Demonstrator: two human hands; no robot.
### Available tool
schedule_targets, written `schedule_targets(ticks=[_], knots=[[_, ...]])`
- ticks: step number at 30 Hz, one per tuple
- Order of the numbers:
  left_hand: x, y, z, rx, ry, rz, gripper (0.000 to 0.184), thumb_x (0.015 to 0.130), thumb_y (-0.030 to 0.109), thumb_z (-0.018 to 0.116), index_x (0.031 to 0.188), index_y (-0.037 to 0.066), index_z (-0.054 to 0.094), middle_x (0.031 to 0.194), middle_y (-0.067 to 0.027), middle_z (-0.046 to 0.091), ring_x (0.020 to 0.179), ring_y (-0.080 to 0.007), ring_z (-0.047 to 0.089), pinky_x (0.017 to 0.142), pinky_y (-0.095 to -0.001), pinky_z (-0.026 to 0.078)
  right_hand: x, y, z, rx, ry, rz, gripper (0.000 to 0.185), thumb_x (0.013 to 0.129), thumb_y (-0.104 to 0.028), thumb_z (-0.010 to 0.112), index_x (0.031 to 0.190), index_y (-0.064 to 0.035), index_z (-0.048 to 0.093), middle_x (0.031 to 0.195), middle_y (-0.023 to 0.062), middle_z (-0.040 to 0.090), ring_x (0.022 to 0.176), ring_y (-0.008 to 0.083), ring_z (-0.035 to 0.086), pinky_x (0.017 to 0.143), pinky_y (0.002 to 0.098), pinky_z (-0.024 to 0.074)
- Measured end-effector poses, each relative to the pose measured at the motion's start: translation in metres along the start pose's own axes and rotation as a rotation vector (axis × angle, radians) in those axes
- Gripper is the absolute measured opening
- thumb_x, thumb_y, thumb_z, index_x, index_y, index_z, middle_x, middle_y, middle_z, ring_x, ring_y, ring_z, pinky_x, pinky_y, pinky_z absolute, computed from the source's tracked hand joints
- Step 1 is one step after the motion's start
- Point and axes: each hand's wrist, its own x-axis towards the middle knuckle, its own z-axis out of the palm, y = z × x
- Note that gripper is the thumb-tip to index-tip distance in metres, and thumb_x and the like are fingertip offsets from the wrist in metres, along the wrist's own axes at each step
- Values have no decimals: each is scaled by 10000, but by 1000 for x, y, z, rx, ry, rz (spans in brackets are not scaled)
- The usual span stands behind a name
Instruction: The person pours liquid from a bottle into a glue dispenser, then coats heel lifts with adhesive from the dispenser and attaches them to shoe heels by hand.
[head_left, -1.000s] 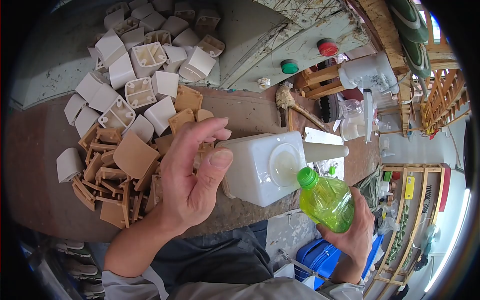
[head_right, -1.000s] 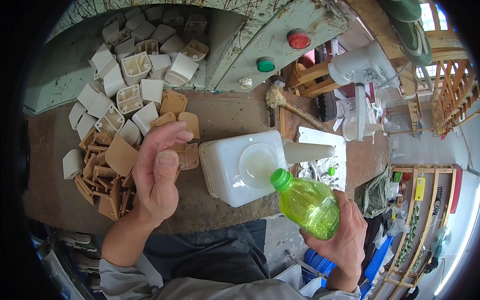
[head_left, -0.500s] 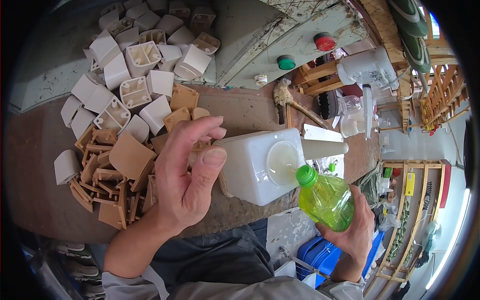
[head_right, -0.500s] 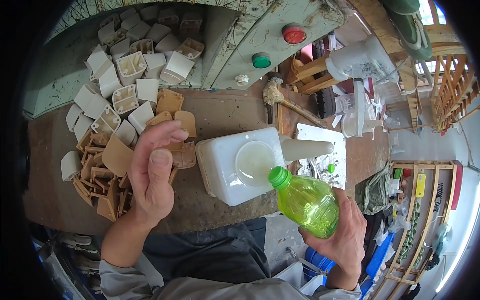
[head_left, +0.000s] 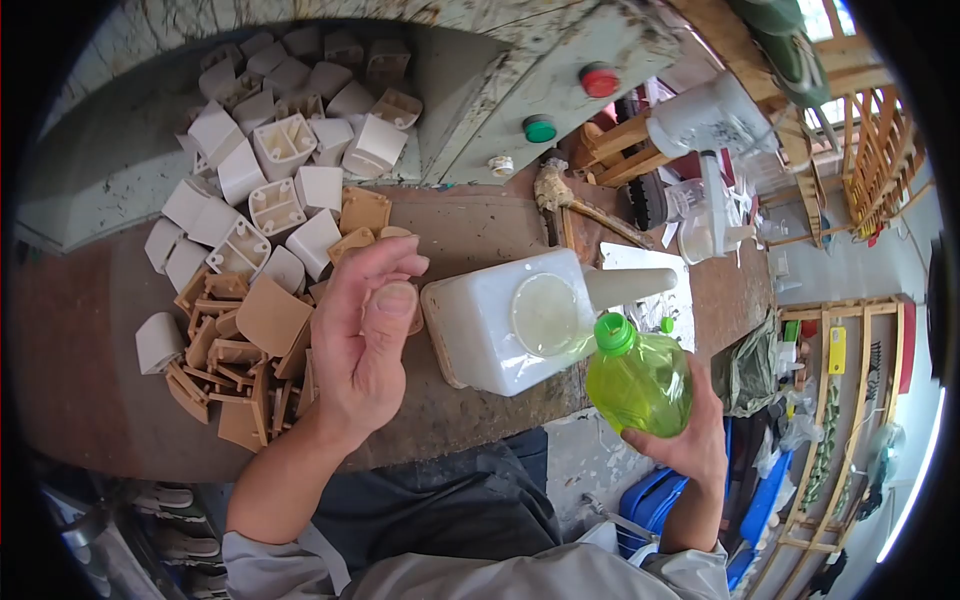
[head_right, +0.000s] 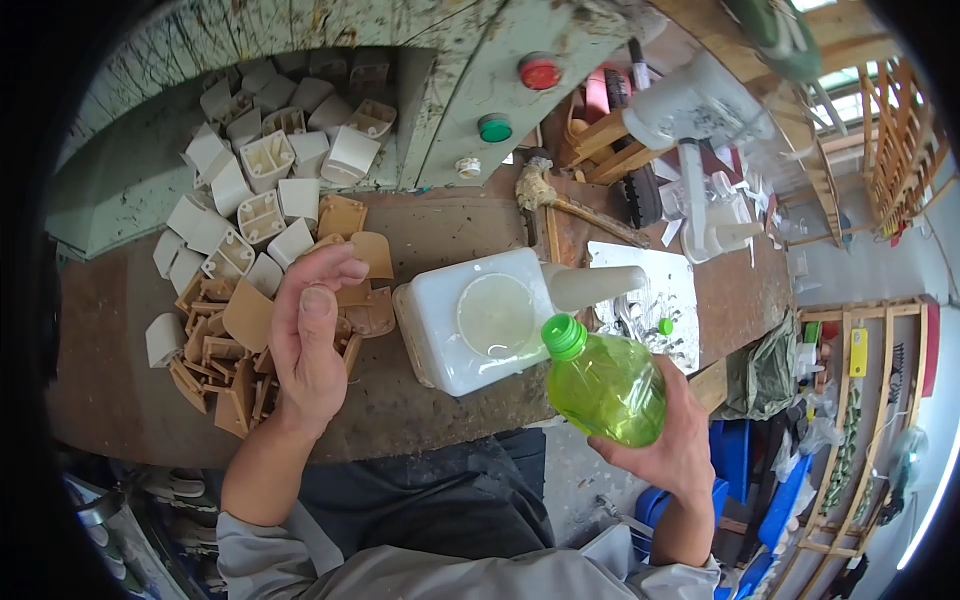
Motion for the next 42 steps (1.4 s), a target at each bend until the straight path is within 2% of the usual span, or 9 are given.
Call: schedule_targets(ticks=[11,19,23,26,29,32,36,39,42], knots=[[3,-14,2,-72,8,-117,431,1067,335,414,1231,-29,577,1070,-95,632,1001,-172,591,931,-326,472,-17,87,37,1167,327,-40,1010,647,-217,922,1446,-9,339,1338,116,509,1247,228,503,1063,389,410],[0,-4,1,196,-5,-123,435,1059,361,447,1163,-34,596,991,-73,625,923,-157,587,851,-306,476,-30,196,-5,961,1000,202,767,725,-159,856,1325,-14,401,1210,124,568,1103,226,591,951,350,496],[-24,31,32,354,205,163,231,1029,132,509,1155,-42,592,1000,-57,609,871,-121,564,792,-259,480,-42,248,13,1047,1170,240,739,742,-147,848,1319,-5,410,1211,119,567,1079,212,590,945,349,488],[-57,65,117,246,-23,64,194,934,52,617,1114,-21,612,959,-47,606,847,-125,580,777,-269,499,-59,268,32,1049,1159,268,728,737,-140,849,1315,-11,426,1202,109,574,1082,207,587,952,348,480],[-55,81,254,387,-734,187,226,894,147,687,1071,9,657,885,-130,603,773,-270,619,720,-352,492,-74,266,45,1031,1106,291,735,723,-138,854,1315,-17,436,1196,105,582,1088,206,586,960,350,474],[-37,-2,373,558,-845,252,282,902,226,657,1037,-22,672,1015,-218,602,926,-362,625,792,-429,498,-84,256,54,1044,1053,292,781,698,-145,863,1331,-17,424,1204,110,582,1097,211,586,971,354,472],[-22,-86,429,959,-1064,165,309,880,220,658,1041,-43,668,1083,-280,563,970,-410,614,822,-493,494,-98,240,46,1035,979,275,846,677,-170,877,1359,-16,400,1216,119,580,1111,231,584,987,366,468],[-21,-99,434,1002,-1011,180,346,862,213,711,1068,-61,669,1091,-220,614,893,-308,654,762,-425,515,-104,239,42,952,949,291,901,653,-200,892,1380,-20,391,1242,130,581,1142,234,578,1005,369,460],[-1,-29,434,67,-1048,-436,374,867,218,738,1129,-40,674,938,-112,657,769,-169,624,692,-317,500,-108,236,35,858,911,261,945,635,-217,904,1402,-20,386,1270,127,577,1171,226,571,1021,364,449]])
